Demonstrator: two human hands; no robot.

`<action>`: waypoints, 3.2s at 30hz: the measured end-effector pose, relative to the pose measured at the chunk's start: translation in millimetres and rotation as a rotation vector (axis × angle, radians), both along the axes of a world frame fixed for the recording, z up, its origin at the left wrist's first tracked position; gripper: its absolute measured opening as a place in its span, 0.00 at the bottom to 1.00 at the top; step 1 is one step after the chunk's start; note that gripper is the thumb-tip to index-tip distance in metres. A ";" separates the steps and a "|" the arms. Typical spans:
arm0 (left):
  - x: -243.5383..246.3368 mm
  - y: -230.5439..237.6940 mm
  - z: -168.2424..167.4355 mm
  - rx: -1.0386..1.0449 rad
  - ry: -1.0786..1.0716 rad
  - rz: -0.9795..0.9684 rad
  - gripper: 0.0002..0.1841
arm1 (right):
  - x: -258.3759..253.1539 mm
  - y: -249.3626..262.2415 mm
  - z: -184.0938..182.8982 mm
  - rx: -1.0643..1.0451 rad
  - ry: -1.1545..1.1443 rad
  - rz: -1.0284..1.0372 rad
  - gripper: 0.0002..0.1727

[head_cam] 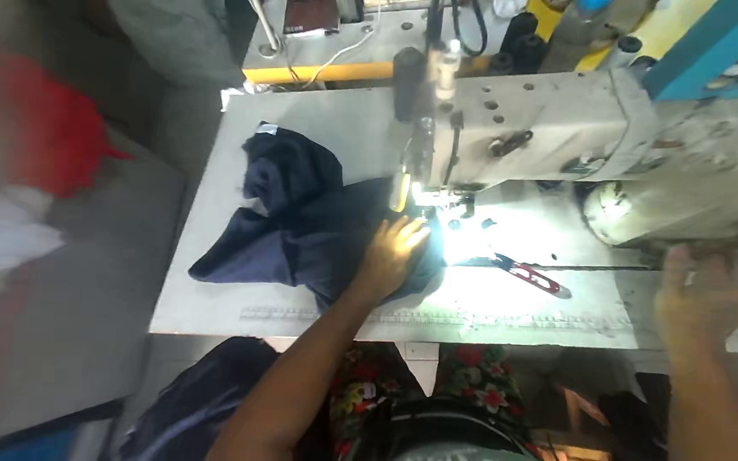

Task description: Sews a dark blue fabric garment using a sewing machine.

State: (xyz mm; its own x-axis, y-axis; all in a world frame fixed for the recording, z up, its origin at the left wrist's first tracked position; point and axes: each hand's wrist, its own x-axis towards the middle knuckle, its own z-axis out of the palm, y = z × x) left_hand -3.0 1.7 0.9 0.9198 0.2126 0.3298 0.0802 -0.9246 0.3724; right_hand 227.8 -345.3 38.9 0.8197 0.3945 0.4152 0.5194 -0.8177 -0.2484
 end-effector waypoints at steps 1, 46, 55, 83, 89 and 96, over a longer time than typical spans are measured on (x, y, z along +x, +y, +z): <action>0.6 -0.2 0.7 -0.005 0.000 0.001 0.16 | -3.4 -0.6 -7.2 -0.042 0.066 0.011 0.31; -20.4 5.3 35.5 -0.016 0.144 -0.113 0.15 | -99.8 120.6 29.9 -0.008 0.017 0.607 0.17; -62.8 29.1 90.9 0.227 0.322 -0.258 0.18 | -104.2 184.3 -7.3 0.030 0.092 1.097 0.06; -35.5 -6.4 43.6 0.091 0.220 -0.014 0.23 | -149.6 141.2 -32.1 0.181 0.113 0.932 0.14; -27.1 -12.6 45.0 0.027 0.224 0.058 0.16 | -155.5 140.5 -29.0 0.150 0.102 0.889 0.15; -26.9 -11.3 35.3 0.050 0.181 0.090 0.14 | -159.1 141.6 -29.2 0.140 0.095 0.853 0.15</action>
